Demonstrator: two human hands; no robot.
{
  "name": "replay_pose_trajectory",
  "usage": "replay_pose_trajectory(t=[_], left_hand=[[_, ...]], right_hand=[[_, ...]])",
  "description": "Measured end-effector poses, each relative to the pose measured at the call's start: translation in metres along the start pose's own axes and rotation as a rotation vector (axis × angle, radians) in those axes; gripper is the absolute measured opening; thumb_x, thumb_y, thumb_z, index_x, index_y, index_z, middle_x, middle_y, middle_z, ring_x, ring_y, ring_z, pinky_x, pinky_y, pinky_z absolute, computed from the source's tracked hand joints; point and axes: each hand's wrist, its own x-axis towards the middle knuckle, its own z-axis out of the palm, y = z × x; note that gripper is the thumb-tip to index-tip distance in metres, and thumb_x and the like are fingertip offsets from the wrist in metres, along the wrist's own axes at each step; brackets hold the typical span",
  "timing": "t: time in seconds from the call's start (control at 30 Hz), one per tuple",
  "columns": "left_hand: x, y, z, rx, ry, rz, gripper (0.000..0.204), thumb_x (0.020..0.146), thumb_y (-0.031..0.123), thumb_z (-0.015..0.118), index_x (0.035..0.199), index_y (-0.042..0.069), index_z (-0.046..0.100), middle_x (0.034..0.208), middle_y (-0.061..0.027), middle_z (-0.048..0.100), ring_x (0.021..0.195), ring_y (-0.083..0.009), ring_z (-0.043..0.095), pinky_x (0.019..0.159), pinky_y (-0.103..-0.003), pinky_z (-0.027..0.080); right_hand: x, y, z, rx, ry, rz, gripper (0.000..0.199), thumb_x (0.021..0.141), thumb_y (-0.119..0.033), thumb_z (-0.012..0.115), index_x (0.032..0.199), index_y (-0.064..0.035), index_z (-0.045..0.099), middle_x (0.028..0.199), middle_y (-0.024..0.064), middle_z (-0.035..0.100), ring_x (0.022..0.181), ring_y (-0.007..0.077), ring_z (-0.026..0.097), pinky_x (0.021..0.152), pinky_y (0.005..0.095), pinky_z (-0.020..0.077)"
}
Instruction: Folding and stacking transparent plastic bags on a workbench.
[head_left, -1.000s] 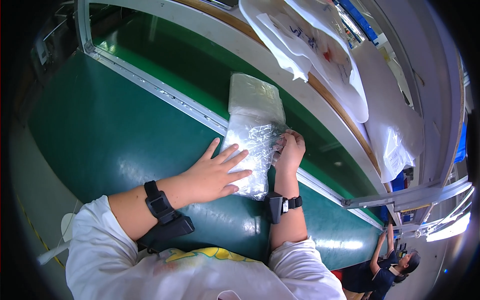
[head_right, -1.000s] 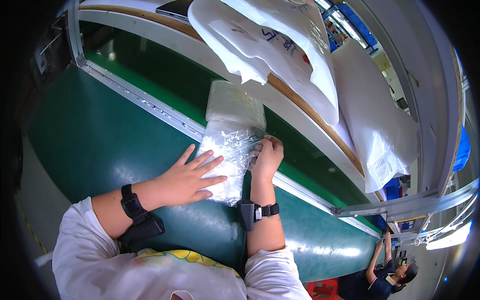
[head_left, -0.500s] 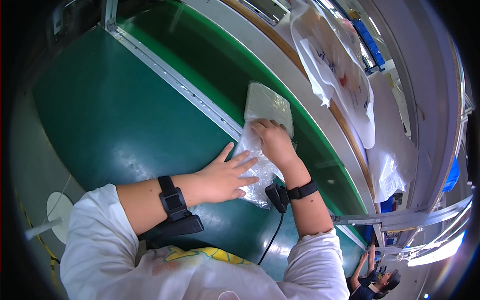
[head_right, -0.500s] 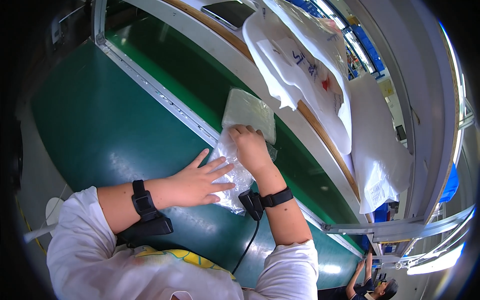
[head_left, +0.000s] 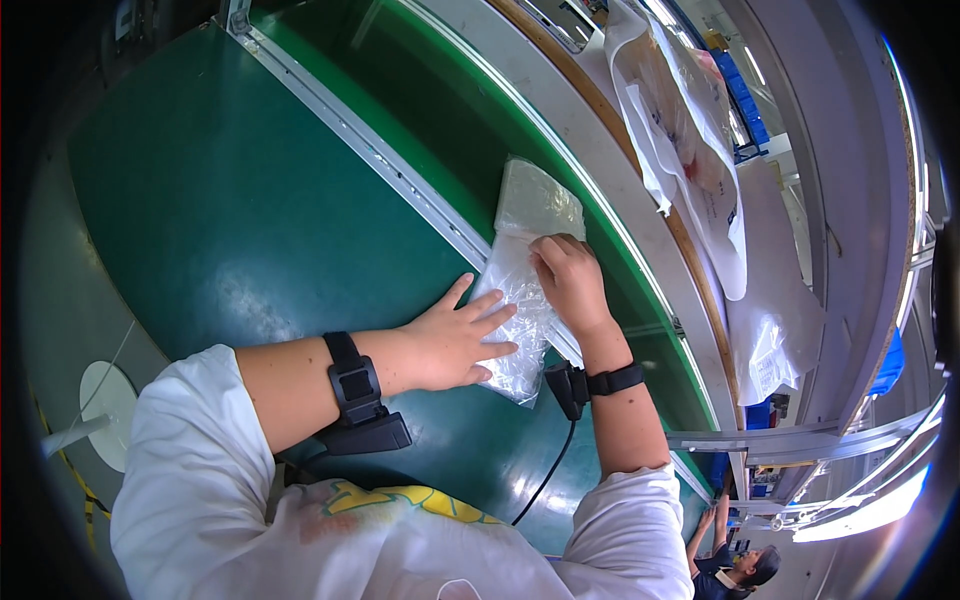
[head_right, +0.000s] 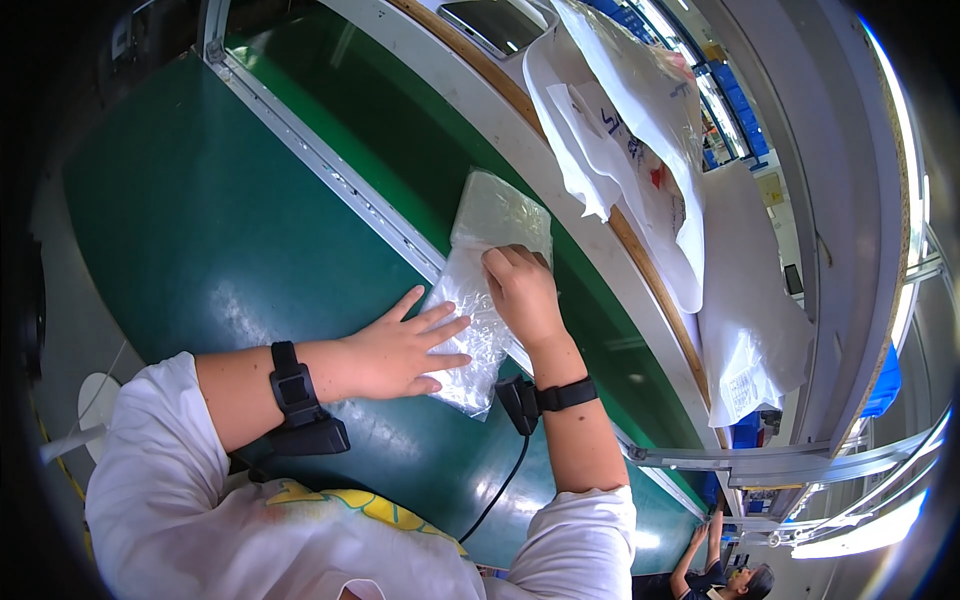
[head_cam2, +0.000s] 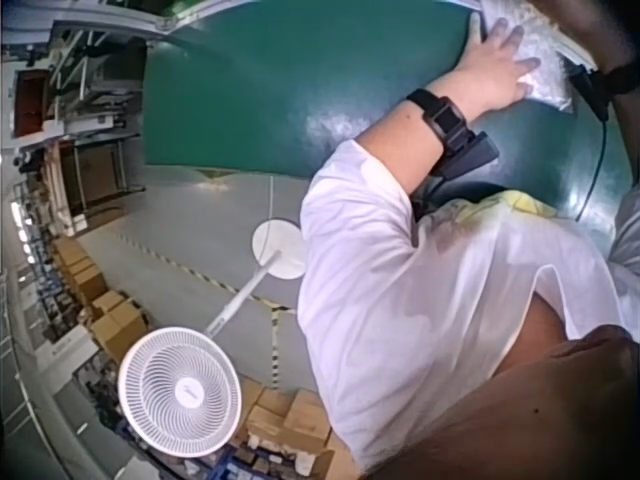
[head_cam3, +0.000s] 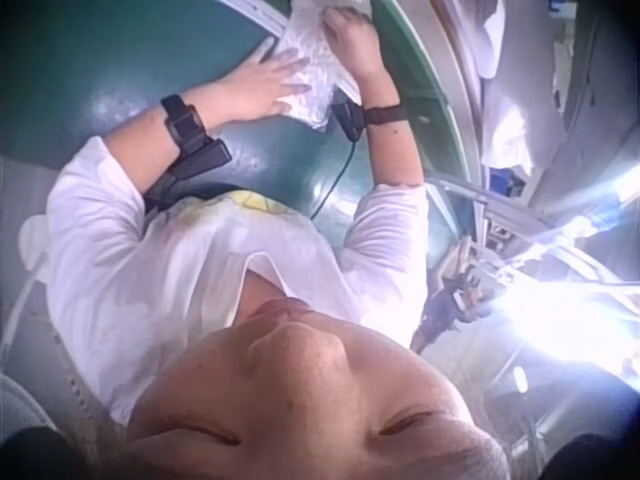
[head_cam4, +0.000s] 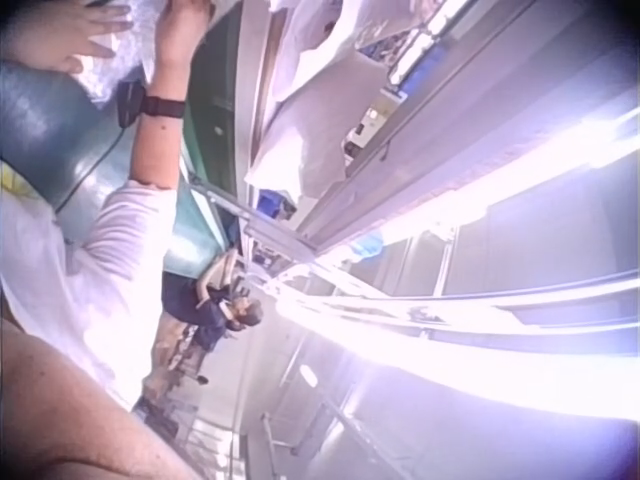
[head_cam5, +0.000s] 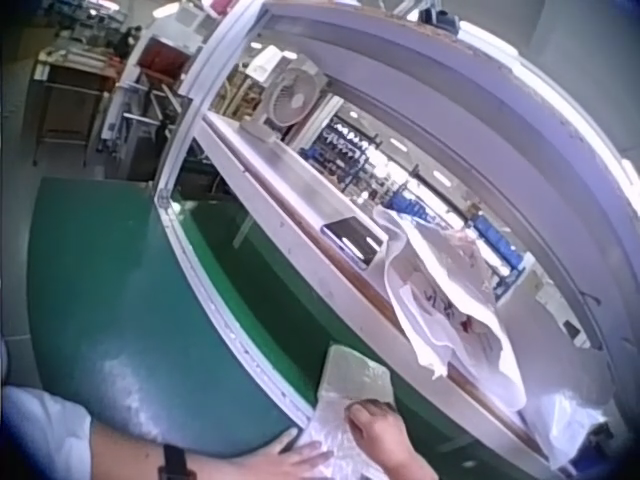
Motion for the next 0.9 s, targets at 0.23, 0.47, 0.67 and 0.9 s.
replay_pose_trajectory(t=[0.23, 0.47, 0.67, 0.9], left_hand=[[-0.001, -0.001, 0.003, -0.029, 0.011, 0.005, 0.047, 0.090, 0.038, 0.046, 0.134, 0.022, 0.044, 0.147, -0.0146, 0.025, 0.139, -0.0317, 0.016, 0.109, -0.059, 0.005], [-0.002, -0.001, 0.005, -0.015, 0.028, -0.012, 0.047, 0.089, 0.038, 0.049, 0.134, 0.023, 0.045, 0.147, -0.0132, 0.025, 0.138, -0.0309, 0.018, 0.109, -0.059, 0.009], [0.004, 0.003, 0.004, -0.010, 0.016, 0.004, 0.047, 0.090, 0.039, 0.048, 0.134, 0.023, 0.044, 0.148, -0.0131, 0.024, 0.138, -0.0311, 0.017, 0.108, -0.059, 0.008], [-0.002, 0.000, 0.003, -0.023, 0.003, -0.022, 0.048, 0.089, 0.038, 0.049, 0.134, 0.022, 0.044, 0.148, -0.0132, 0.024, 0.138, -0.0314, 0.017, 0.108, -0.059, 0.008]], right_hand=[[0.005, 0.000, -0.001, -0.003, -0.010, 0.009, 0.019, 0.068, -0.001, 0.066, 0.084, -0.0058, 0.057, 0.085, 0.0099, 0.060, 0.082, 0.0309, 0.056, 0.070, 0.0394, 0.0465], [0.002, 0.023, 0.005, -0.119, 0.241, 0.086, 0.025, 0.072, -0.004, 0.068, 0.096, -0.0052, 0.062, 0.085, 0.0120, 0.059, 0.087, 0.0313, 0.055, 0.079, 0.0402, 0.0437], [-0.014, 0.093, 0.039, -0.080, 0.191, 1.019, 0.057, 0.079, -0.049, 0.062, 0.095, 0.0063, 0.059, 0.095, 0.0225, 0.062, 0.090, 0.0369, 0.059, 0.078, 0.0459, 0.0448], [0.023, 0.070, 0.004, 0.417, -0.231, 1.324, 0.065, 0.066, -0.070, 0.064, 0.057, -0.0072, 0.052, 0.047, 0.0004, 0.036, 0.037, 0.0153, 0.036, 0.038, 0.0296, 0.0299]])
